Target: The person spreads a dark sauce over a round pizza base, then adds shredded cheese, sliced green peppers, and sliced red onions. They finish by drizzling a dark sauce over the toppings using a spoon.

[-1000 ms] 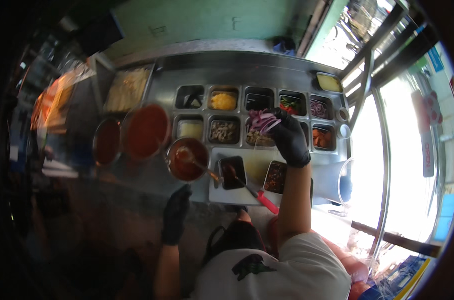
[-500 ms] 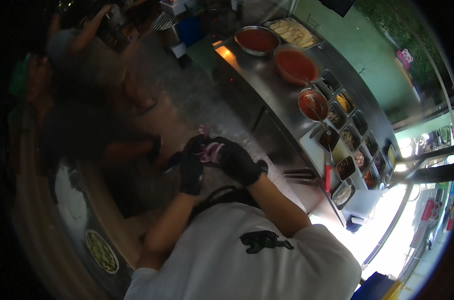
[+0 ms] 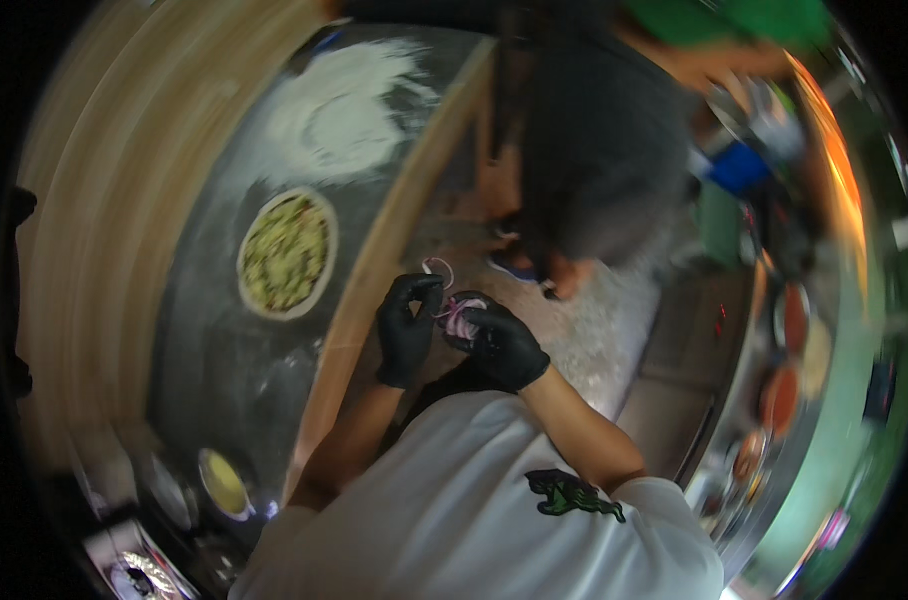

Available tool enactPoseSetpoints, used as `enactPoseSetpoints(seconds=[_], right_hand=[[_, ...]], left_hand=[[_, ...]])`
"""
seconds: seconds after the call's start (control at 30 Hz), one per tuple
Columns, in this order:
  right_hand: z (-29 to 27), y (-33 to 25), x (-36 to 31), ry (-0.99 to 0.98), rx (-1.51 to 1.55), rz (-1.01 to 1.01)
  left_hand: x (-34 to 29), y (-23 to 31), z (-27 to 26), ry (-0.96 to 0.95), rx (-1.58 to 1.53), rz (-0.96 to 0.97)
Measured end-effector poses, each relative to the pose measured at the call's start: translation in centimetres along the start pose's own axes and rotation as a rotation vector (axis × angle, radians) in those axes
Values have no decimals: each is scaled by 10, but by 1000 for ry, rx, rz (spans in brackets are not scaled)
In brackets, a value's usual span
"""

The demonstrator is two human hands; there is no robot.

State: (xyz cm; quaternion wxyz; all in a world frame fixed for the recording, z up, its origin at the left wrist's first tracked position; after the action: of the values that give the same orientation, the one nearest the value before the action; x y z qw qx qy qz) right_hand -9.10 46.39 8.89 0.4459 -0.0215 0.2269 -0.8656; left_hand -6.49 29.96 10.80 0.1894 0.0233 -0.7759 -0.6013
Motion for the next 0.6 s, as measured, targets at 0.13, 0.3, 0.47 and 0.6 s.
enactPoseSetpoints(seconds=[0.13,0.3,0.47,0.6], right_hand=[[18,31,99,-25,-42,235],[24,54,234,-263,-45,412],[22,54,344,-109,-221,554],[23,47,392,-83,-280,613]], left_hand=[[20,-25,-93,225,130,-29],[42,-89,-206,411,326,-178],[52,-117,-254,138,833,-592],[35,-107,-269,223,808,-677]])
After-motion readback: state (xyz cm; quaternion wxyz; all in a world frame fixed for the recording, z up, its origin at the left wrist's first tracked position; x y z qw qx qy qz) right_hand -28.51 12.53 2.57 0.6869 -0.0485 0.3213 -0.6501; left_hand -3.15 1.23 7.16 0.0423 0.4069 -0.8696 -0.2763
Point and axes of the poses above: each hand's wrist, its own x-axis towards the middle knuckle, its own z-axis out of the palm, y = z × x, the point moved 3 cm from there along x, towards the middle knuckle, and after that the axes turned 10 degrees about -y, right-handed, at the moved point
